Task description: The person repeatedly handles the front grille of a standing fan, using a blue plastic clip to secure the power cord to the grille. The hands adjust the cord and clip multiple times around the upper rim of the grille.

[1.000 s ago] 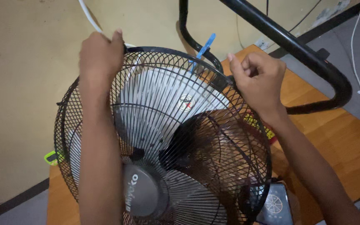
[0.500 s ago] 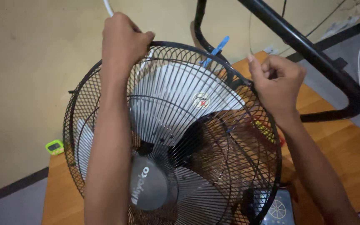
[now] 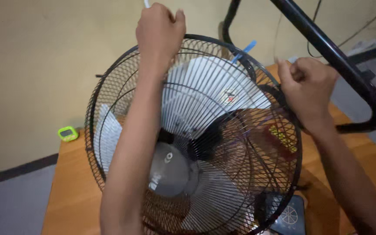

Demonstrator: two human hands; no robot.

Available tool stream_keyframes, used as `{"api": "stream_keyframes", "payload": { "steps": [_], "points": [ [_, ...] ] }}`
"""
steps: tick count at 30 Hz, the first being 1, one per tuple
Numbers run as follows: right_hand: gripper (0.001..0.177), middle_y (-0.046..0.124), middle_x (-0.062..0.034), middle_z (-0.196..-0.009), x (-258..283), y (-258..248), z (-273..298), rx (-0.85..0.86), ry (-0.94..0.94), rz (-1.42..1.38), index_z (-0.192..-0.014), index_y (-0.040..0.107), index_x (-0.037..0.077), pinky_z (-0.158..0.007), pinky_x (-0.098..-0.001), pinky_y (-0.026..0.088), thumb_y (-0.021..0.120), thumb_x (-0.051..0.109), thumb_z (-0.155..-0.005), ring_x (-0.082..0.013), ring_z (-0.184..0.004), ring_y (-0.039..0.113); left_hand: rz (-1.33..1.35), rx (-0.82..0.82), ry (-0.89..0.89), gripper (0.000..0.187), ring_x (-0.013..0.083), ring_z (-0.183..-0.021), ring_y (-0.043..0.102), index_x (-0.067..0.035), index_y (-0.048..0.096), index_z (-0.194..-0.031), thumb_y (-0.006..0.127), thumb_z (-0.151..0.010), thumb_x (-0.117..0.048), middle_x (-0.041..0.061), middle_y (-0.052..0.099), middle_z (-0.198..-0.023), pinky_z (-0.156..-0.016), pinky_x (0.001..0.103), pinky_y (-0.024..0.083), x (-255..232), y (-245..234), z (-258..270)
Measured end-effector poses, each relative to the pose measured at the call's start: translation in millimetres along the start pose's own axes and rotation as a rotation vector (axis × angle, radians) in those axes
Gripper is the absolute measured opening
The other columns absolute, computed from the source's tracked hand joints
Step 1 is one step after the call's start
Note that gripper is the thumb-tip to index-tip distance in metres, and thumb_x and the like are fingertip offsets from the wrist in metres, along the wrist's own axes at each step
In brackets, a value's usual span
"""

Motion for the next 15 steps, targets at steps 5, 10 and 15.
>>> {"api": "stream_keyframes", "payload": {
  "steps": [5,10,15],
  "points": [
    [0.029,0.065,-0.0108,-0.083,34,-33,-23,0.126,-0.116,0.265,-0.089,0.071,0.004,-0.071,-0.0369,0.046,0.083,0.022,-0.107,-0.0235,-0.078,0.062,0.011,-0.060,0.148,0.029,0.0401,-0.083,0.069,0.000,0.073,-0.087,0.074,-0.097,-0.028,0.021,0.073,-0.087,-0.077,0.050,0.053,35,-68,57],
    [0.021,0.061,-0.0104,-0.106,95,-31,-79,0.168,-0.468,0.405,-0.107,0.070,0.005,-0.096,-0.0394,0.043,0.072,0.026,-0.105,-0.0261,-0.111,0.052,-0.161,-0.120,-0.191,0.043,0.0448,-0.110,0.062,0.006,0.068,-0.119,0.072,-0.100,-0.033,0.029,0.067,-0.116,-0.095,0.051,0.048,148,-157,144],
    [0.033,0.064,-0.0204,-0.108,199,55,-115,0.303,-0.600,0.021,-0.103,0.074,0.001,-0.095,-0.0512,0.046,0.079,0.034,-0.101,-0.0374,-0.118,0.052,0.126,0.285,-0.750,0.056,0.0409,-0.101,0.064,0.006,0.065,-0.113,0.042,-0.113,-0.045,0.029,0.068,-0.103,-0.094,0.047,0.047,205,-193,217]
  ]
}}
Point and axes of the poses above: each hand's wrist, its own z-axis away from the middle knuckle, its own y-axis out of the palm, x = y × z, the point moved 1 cm from there along -z, towards the middle knuckle
